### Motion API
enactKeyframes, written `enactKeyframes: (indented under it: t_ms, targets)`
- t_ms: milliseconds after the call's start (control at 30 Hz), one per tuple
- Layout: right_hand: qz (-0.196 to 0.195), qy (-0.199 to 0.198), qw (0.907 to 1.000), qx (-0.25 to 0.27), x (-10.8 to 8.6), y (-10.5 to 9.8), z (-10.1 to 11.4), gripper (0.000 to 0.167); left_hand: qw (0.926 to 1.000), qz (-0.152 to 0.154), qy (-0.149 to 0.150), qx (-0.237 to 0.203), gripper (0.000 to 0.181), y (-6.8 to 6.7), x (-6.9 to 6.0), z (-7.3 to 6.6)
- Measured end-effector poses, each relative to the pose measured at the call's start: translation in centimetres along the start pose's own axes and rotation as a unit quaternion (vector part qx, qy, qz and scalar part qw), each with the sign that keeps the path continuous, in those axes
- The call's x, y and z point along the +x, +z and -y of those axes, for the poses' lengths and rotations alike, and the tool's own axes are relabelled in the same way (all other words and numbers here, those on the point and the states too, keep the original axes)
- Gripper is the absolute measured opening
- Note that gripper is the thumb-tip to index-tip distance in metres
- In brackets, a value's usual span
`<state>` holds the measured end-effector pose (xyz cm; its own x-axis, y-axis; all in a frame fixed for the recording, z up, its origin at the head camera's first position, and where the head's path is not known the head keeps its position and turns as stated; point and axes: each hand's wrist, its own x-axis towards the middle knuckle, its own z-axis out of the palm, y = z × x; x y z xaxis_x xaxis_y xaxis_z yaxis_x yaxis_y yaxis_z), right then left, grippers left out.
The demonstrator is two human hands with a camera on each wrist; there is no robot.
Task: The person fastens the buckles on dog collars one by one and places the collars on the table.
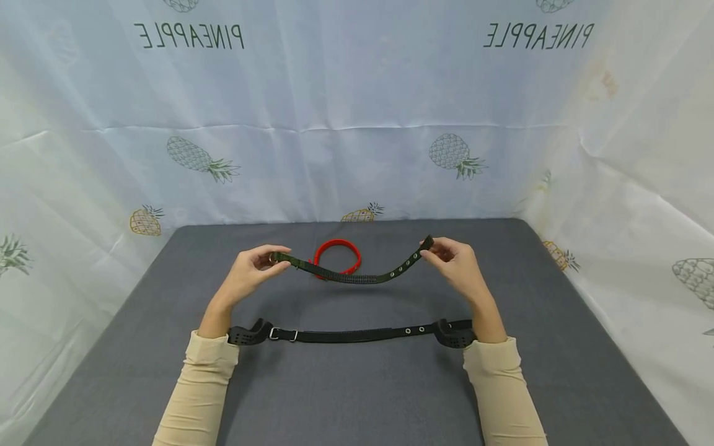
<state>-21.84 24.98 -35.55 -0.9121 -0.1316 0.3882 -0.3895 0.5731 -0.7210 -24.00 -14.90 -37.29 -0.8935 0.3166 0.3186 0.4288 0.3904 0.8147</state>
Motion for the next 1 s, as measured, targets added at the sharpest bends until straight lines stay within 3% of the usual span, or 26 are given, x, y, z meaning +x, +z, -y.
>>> enactKeyframes:
  t_ms: [200, 467, 733, 867, 1000]
  targets:
    - [0.001, 0.005, 0.9999, 0.016, 0.4, 1.4, 1.0, 0.019, 0.9992, -0.007, 0.017, -0.036, 0.029, 0.8, 0.3, -0.8]
    - [0.029, 0.015, 0.9980, 0.053, 1.0, 2.9, 1.9, 0.022, 0.9974, -0.012, 0.041, -0.059, 0.025, 2.1, 0.7, -1.6]
    - [0.030, -0.056, 0.9931, 0.099, 1.3, 4.3, 2.8, 0.013, 0.9916, -0.026, 0.096, -0.083, 0.017, 3.6, 1.4, -2.2]
    - [0.025, -0.082, 0.9895, 0.116, 1.5, 5.0, 3.5, 0.013, 0.9855, -0.026, 0.119, -0.118, 0.014, 4.3, 1.6, -2.5]
    - [0.030, -0.098, 0.9839, 0.147, 1.6, 5.6, 4.2, 0.014, 0.9711, -0.004, 0.137, -0.196, 0.016, 5.0, 1.5, -2.6]
